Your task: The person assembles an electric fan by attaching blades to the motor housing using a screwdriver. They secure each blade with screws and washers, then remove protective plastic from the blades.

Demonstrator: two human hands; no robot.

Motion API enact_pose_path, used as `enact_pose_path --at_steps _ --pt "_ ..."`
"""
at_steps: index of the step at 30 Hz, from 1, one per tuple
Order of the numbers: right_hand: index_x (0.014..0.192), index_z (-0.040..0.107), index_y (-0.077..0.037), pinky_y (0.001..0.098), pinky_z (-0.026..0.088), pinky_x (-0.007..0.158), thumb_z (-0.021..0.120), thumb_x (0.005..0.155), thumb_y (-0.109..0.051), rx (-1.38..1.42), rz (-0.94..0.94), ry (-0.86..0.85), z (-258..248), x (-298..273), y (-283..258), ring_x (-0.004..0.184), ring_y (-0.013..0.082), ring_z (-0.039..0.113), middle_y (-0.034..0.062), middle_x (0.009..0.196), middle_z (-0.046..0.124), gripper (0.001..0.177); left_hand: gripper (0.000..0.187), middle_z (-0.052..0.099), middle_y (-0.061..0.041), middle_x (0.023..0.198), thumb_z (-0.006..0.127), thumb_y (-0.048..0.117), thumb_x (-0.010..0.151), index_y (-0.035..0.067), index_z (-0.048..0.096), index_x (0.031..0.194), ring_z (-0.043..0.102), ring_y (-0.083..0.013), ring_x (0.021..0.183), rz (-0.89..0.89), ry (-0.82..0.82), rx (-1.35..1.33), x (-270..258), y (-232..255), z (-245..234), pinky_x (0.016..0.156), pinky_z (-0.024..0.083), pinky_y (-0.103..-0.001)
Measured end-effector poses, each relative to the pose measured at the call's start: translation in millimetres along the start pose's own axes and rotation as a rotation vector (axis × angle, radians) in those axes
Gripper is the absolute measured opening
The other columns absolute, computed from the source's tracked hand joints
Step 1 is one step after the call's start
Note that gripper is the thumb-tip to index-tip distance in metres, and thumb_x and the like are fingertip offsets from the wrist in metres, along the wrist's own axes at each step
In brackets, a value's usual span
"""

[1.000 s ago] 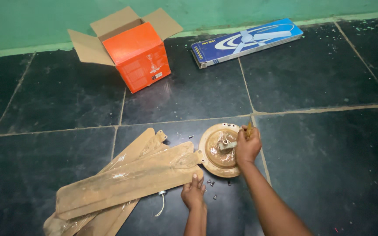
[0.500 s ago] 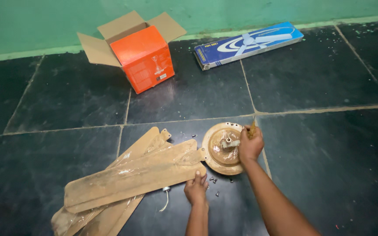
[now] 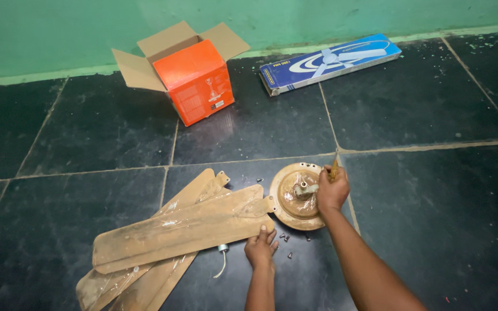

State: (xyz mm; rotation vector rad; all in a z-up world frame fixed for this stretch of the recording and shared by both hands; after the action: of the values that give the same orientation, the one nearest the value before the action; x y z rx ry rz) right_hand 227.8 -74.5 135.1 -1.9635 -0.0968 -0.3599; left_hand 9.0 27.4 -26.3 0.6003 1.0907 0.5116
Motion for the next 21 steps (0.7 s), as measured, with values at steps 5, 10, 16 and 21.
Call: enact_pose_path --at_steps 5,10,16,21 --pt "0.104 0.073 -0.006 0.0389 0.055 0.074 0.071 0.09 -0.013 0.016 0.114 -0.048 3 0 8 0.08 0.0259 0.072 0.0139 0.097 0.074 0.016 0.034 0.077 -0.013 0.112 0.066 0.025 0.097 0.001 0.066 0.121 0.077 -0.0286 0.103 0.001 0.012 -0.005 -1 0 1 0.068 0.057 -0.037" --pt "0.108 0.074 -0.006 0.0367 0.053 0.072 0.071 0.091 -0.012 0.054 0.14 -0.1 0 8 10 0.076 0.0207 0.069 0.0115 0.087 0.074 0.018 0.033 0.077 -0.014 0.112 0.067 0.024 0.096 0.001 0.067 0.121 0.077 -0.0291 0.104 0.005 0.002 -0.03 -2 -1 1 0.072 0.06 -0.039" --pt "0.105 0.075 -0.004 0.0288 0.05 0.07 0.072 0.093 -0.013 0.217 0.156 -0.111 -18 12 -7 0.077 0.0108 0.063 0.005 0.088 0.073 0.016 0.034 0.077 -0.019 0.111 0.067 0.025 0.096 0.0 0.066 0.12 0.077 -0.0311 0.104 -0.003 -0.01 -0.027 -1 1 0 0.073 0.061 -0.04" --pt "0.107 0.073 -0.005 0.0269 0.047 0.065 0.07 0.093 -0.013 0.51 0.122 -0.364 -13 -7 -42 0.075 0.0099 0.059 0.0021 0.088 0.069 0.016 0.037 0.078 -0.018 0.108 0.07 0.026 0.094 -0.003 0.067 0.117 0.078 -0.0306 0.103 -0.024 -0.005 -0.018 -2 4 0 0.072 0.063 -0.039"
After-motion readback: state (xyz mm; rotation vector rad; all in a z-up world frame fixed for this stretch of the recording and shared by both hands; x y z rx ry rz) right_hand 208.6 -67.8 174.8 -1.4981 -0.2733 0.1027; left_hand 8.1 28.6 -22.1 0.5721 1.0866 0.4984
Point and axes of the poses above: each hand's wrist, its own x-axis towards the middle knuckle, its own z-axis out of the palm, y = z × x, the point moved 4 cm from there along x, towards the middle knuckle
